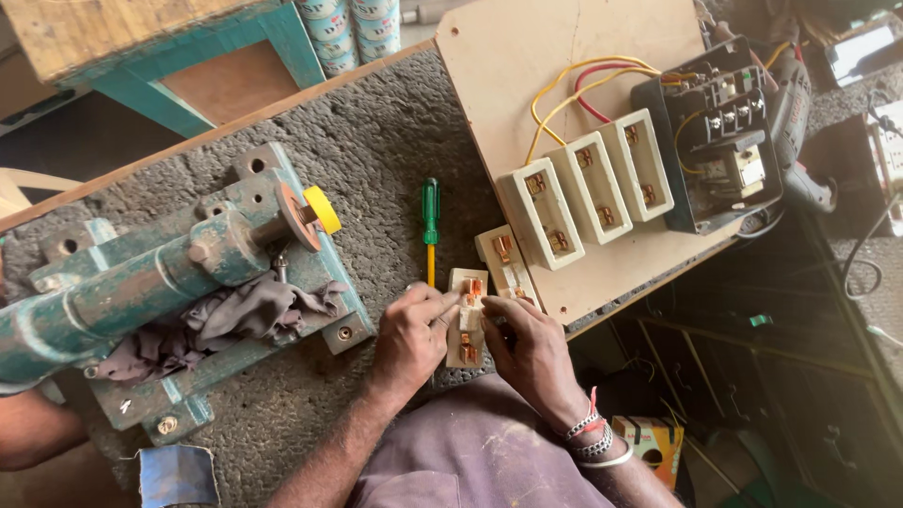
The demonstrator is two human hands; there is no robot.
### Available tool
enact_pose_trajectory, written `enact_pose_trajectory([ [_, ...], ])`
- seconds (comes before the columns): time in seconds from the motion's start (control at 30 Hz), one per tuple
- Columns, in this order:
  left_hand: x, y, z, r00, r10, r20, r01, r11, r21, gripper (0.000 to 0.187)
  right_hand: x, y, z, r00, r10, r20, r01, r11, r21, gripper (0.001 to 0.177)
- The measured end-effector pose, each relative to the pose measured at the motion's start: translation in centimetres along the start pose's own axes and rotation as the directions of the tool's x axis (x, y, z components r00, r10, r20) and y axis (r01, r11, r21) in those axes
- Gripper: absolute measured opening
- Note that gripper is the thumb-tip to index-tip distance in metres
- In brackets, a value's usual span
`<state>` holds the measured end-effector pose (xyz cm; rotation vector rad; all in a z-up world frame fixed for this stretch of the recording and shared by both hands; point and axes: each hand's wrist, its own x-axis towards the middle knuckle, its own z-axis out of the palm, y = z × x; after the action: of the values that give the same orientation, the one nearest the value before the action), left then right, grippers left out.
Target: The person strips the insulation from a white wire using a yellow utility knife, then uses a screwdriver to connect the wire to terminals on small white electrical components. The person repeats this process on multiple components.
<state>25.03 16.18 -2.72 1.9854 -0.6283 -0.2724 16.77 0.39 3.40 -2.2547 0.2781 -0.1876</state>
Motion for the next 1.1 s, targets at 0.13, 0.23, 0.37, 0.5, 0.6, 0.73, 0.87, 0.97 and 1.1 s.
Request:
enact_pose_trajectory([
  [0.13,0.1,0.3,-0.4,0.994,0.097,0.044,-0.101,0.988,0.116,0.026,-0.1,-0.2,0.2,1.000,0.015,-0.012,-0.015,1.000,-0.006,0.035],
  [0.23,0.1,0.3,-0.4,0.996,0.066,0.060,-0.075,0.985,0.155,0.031,-0.3,-0.3,0.4,1.000,0.018,-0.012,-0.019,1.000,-0.023,0.037],
  [0.37,0.7,0.1,-0.2,0.998,0.057,-0.006,-0.056,0.996,0.065,0.018,0.0,-0.2,0.4,1.000,-0.006,-0.024,0.006,1.000,-0.025,0.036],
  [0.5,0.9,-0.6,0.0,0.999,0.029,-0.033,-0.030,0.999,-0.033,0.011,-0.2,-0.2,0.6,1.000,0.011,0.002,-0.011,0.998,-0.061,0.034],
  [0.6,1.3,-1.2,0.1,1.000,-0.007,-0.027,0.006,0.999,-0.051,0.010,-0.3,-0.2,0.8,1.000,0.028,0.013,-0.027,0.997,-0.079,0.036],
  [0.73,1.5,-1.7,0.0,1.000,0.006,0.020,-0.004,0.994,-0.106,0.010,-0.7,-0.4,0.9,1.000,0.017,0.027,-0.014,0.997,-0.081,0.039],
  [0.87,1.1,-1.7,0.4,0.997,-0.065,0.034,0.067,0.995,-0.070,0.010,-1.2,-0.3,0.9,1.000,-0.001,0.014,0.002,0.997,-0.077,0.038],
  [0.97,1.4,-1.7,0.6,0.997,-0.080,0.023,0.081,0.995,-0.057,0.009,-1.2,-0.2,1.0,0.999,0.033,0.017,-0.032,0.996,-0.083,0.038],
  [1.1,2.1,-1.8,0.5,0.992,-0.069,0.109,0.071,0.997,-0.019,0.009,-1.3,0.0,1.2,1.000,-0.001,-0.003,0.000,0.994,-0.107,0.035],
])
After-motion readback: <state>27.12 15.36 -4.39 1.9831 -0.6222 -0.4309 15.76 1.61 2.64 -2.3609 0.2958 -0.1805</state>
